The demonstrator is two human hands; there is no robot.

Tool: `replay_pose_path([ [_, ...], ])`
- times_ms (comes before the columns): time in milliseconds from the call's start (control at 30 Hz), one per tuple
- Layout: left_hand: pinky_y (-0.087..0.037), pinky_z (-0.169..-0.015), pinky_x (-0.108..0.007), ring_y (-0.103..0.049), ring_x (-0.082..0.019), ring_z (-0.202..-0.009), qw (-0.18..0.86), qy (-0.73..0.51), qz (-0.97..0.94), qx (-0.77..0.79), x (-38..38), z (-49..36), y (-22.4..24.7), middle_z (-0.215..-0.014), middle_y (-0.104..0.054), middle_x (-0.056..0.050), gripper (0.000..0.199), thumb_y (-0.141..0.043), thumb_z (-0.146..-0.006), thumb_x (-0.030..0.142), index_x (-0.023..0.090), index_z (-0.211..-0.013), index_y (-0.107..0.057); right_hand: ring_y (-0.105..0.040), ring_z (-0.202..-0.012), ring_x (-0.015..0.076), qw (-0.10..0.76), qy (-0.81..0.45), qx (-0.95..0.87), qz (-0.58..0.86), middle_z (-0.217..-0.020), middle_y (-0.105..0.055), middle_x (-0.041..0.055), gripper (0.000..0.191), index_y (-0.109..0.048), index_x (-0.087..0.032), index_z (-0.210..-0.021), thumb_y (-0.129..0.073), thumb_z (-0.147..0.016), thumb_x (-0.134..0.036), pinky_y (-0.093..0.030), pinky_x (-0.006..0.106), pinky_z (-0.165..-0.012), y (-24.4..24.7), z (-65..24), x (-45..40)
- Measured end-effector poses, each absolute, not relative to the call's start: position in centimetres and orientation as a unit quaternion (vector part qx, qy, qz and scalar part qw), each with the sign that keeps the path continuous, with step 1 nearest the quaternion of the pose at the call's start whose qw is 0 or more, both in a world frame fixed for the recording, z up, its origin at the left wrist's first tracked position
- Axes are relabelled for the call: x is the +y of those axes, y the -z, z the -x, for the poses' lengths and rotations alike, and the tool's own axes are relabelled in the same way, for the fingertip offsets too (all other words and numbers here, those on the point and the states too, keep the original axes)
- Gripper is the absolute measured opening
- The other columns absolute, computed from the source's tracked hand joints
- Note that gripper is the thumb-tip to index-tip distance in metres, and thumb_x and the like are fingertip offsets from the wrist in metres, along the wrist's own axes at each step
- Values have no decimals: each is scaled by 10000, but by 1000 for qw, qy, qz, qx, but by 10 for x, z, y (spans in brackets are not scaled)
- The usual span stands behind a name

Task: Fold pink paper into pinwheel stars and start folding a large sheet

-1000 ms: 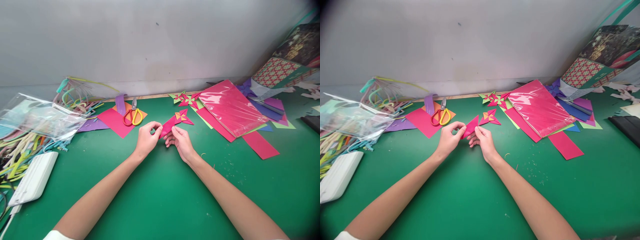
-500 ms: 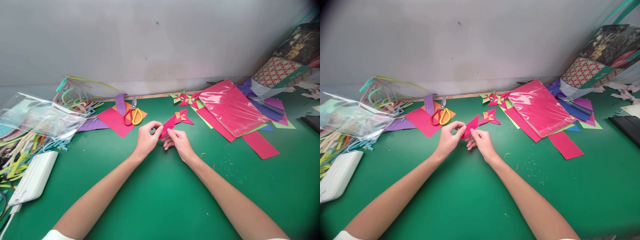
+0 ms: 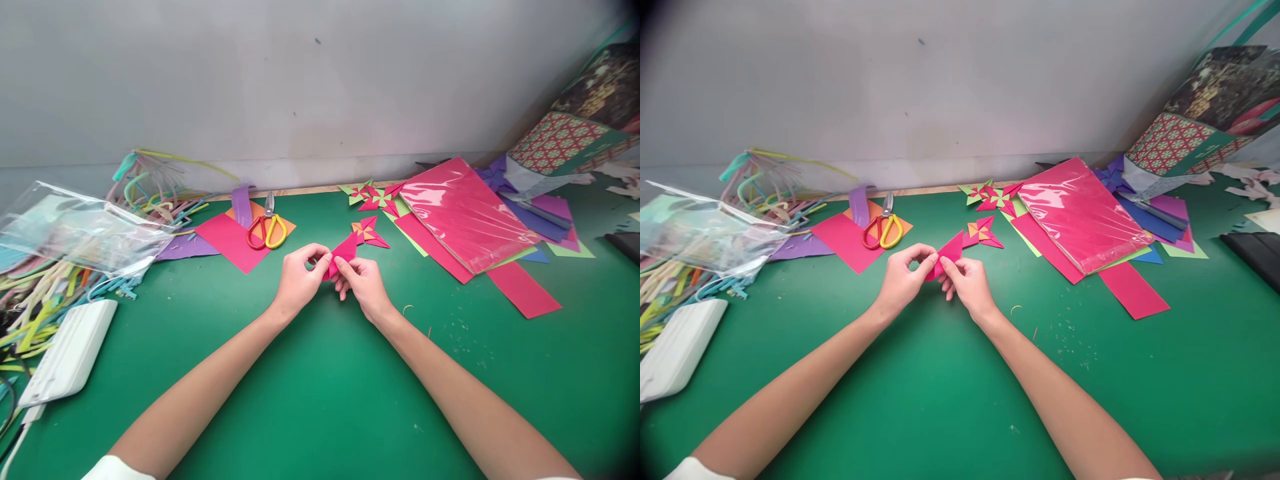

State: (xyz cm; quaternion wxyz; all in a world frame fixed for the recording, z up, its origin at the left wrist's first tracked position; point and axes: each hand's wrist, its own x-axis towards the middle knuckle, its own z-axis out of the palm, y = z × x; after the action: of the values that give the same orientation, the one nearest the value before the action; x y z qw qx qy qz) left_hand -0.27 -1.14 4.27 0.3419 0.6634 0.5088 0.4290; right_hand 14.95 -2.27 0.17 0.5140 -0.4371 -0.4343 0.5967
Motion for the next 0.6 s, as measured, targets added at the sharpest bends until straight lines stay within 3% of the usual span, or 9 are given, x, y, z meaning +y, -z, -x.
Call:
replay_pose_path([
  [267,-484,-762,-294,-659,-172,-791,322,-423,-663,527,-9,4,-40,-814,-745,-9,164,-611,-934,282,194,-840,-712,-594,-431,131,498,-591,-447,450,-597,-678,36,471,-713,-146,-716,-807,-811,-598,-497,256,-398,6,-152,-19],
  [433,-488,-761,-289,-657,-171,-793,314,-432,-661,527,-8,6,-39,-816,-738,-7,147,-616,-928,277,195,-853,-712,-621,-473,129,492,-592,-467,436,-638,-671,-4,407,-711,-162,-823,-872,-761,-531,-534,249,-448,2,-151,-21],
  [600,-489,-768,-287,-652,-172,-785,324,-434,-656,525,-8,5,-39,-810,-730,-10,157,-612,-930,287,193,-848,-707,-592,-490,126,472,-613,-464,431,-638,-638,-7,442,-697,-163,-817,-809,-806,-590,-493,231,-378,-4,-148,-25],
])
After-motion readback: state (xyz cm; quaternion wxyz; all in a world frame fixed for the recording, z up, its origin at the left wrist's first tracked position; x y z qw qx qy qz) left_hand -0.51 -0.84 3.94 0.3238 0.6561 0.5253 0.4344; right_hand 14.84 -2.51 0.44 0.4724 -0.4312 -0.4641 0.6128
